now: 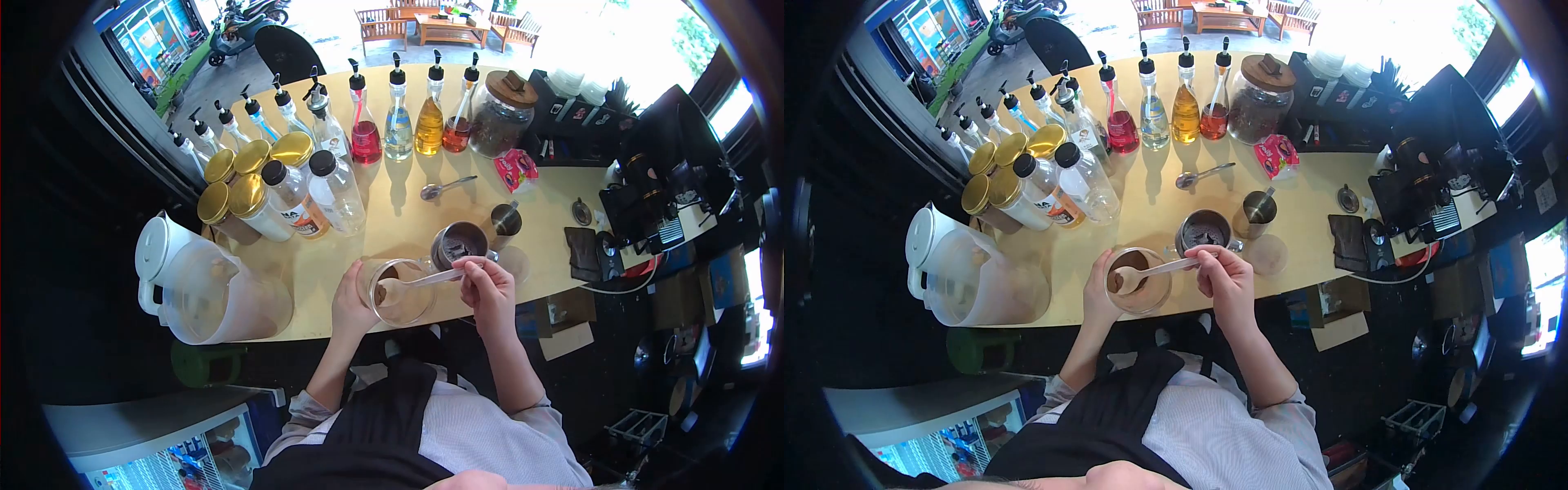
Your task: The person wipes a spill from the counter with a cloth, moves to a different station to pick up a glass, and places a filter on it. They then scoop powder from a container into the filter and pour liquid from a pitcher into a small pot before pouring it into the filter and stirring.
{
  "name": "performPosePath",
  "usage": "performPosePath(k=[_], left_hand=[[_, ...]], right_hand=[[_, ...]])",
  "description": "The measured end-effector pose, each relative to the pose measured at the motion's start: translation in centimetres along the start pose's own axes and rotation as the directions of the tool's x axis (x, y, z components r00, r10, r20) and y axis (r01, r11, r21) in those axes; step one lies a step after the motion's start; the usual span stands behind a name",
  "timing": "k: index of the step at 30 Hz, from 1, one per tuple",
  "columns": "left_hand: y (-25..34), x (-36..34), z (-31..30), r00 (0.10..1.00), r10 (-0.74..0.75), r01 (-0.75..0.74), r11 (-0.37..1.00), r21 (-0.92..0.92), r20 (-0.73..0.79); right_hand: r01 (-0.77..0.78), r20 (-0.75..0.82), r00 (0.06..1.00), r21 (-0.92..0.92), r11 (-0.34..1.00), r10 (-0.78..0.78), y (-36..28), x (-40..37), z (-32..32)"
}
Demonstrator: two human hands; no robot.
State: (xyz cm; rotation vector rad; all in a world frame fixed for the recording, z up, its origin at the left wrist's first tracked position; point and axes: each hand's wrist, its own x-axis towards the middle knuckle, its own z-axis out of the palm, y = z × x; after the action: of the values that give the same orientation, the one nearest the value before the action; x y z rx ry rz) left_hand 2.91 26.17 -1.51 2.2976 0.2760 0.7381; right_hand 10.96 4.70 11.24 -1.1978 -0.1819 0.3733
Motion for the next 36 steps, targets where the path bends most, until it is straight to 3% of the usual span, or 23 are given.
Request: performPosePath(k=[13, 18, 22, 24, 36], left_hand=[[1.0, 2.0, 2.5, 1.000, 0.013, -0.015, 0.994, -0.104, -0.020], [0.3, 2.1, 3.0, 0.984, -0.153, 0.168, 0.965, -0.200, 0.089], [1.2, 2.8, 2.6, 0.972, -0.187, 0.207, 0.967, -0.147, 0.138], [0.8, 2.9, 3.4, 0.972, -0.194, 0.224, 0.929, -0.294, 0.130], [0.2, 2.6, 5.7, 0.971, -0.228, 0.240, 0.911, -0.334, 0.077]], right_hand=[[0.070, -0.113, 0.993, 0.211, 0.975, -0.047, -1.7, 2.7, -4.1], [0.096, -0.157, 0.986, 0.254, 0.962, -0.056, -3.6, 4.1, -5.6], [0.107, -0.157, 0.986, 0.296, 0.949, -0.063, -4.1, 5.6, -7.9], [0.104, -0.136, 0.989, 0.301, 0.948, -0.065, -3.8, 6.2, -9.2], [0.052, -0.028, 0.999, 0.293, 0.955, -0.045, -0.8, 8.5, -13.8]])
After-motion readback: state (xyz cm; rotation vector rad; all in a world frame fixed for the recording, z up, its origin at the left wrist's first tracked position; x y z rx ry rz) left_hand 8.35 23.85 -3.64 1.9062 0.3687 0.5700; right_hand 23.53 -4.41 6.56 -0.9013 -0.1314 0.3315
